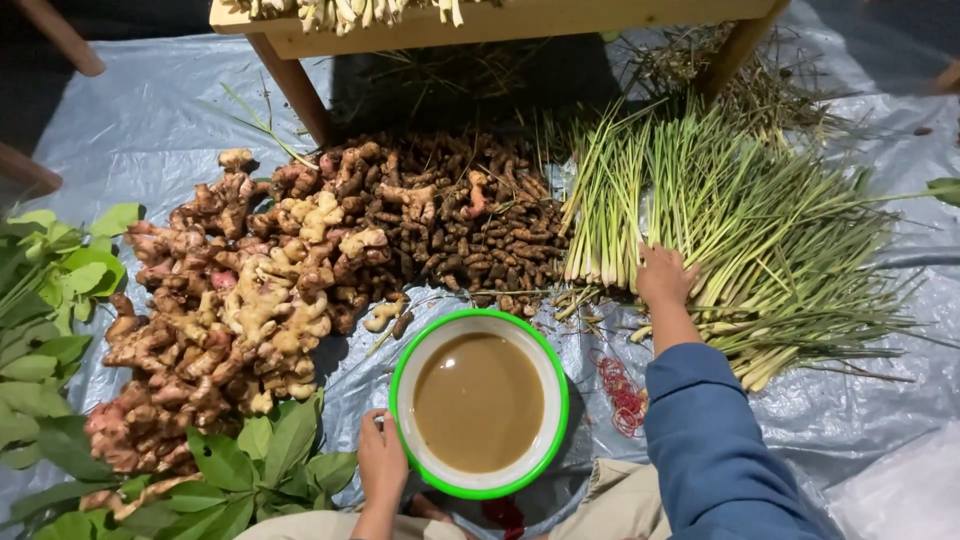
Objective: The person sorts and packages various herbs and roots including ginger and lemongrass, placing bundles of lemongrass into plastic bags and arranging them on a wooden table.
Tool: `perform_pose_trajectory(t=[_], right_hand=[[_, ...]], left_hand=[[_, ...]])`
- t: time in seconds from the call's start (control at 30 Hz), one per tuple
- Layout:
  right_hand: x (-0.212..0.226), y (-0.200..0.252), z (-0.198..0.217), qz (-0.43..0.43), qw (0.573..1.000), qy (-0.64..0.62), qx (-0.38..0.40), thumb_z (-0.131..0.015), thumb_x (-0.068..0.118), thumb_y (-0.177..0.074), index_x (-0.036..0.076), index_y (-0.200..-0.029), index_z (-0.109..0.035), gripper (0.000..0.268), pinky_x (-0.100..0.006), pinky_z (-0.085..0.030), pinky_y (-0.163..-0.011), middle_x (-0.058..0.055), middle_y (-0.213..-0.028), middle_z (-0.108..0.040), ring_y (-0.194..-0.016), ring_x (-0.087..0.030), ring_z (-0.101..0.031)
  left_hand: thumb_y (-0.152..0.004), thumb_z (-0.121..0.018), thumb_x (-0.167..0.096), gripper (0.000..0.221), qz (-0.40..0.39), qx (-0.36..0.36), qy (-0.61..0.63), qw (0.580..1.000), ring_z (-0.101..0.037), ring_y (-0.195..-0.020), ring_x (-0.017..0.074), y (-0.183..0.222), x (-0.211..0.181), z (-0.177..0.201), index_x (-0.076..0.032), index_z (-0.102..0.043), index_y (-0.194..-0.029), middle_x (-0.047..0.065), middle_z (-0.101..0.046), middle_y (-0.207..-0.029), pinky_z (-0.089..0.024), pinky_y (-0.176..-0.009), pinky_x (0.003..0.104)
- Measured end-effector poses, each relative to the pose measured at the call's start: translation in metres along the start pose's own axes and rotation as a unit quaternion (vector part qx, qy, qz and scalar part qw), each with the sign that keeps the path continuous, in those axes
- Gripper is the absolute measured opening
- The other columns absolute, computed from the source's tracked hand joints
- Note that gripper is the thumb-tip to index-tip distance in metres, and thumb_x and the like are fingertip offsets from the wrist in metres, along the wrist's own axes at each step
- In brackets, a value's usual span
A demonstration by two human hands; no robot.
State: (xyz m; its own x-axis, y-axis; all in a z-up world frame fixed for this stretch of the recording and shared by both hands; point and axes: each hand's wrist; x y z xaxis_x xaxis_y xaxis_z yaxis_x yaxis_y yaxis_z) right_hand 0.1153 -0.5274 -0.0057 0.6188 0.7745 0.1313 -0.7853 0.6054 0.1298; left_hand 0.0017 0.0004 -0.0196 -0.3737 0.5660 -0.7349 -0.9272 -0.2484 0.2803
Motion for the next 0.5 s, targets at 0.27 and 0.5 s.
perform_pose_trajectory(t=[0.27, 0.5], right_hand=[[0.009, -0.032, -0.011, -0.017, 0.999, -0.031, 0.032, -0.054, 0.02, -0.1, 0.027, -0.132, -0.065, 0.035, -0.068, 0.007, -0.121, -0.003, -0.151, -0.051, -0.146, -0.029, -0.034], [0.026, -0.005, 0.025, -0.14, 0.903, -0.406, -0.019, -0.072, 0.004, -0.094, 0.007, -0.1, -0.07, 0.007, -0.026, -0.058, -0.068, -0.011, -0.107, -0.072, -0.076, -0.016, -0.069]], left_hand=[[-0.103, -0.042, -0.03, 0.034, 0.0, -0.02, 0.004, 1.0, -0.063, -0.106, 0.0284, -0.004, 0.004, -0.004, -0.013, -0.056, -0.129, 0.013, -0.065, -0.12, -0.05, -0.091, 0.042], [-0.104, -0.043, -0.027, 0.033, -0.044, -0.061, 0.044, 0.996, -0.063, -0.106, 0.0301, -0.006, 0.008, -0.007, -0.01, -0.056, -0.129, 0.014, -0.061, -0.124, -0.049, -0.092, 0.042]])
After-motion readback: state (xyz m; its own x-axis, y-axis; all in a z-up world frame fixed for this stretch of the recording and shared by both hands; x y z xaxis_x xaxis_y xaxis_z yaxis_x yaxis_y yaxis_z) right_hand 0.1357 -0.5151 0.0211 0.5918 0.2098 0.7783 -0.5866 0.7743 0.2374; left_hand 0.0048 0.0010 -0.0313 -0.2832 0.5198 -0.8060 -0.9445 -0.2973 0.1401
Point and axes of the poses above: each hand's wrist, its own y-axis away from the middle knuckle, its own z-axis out of the back of the hand, x = y × z
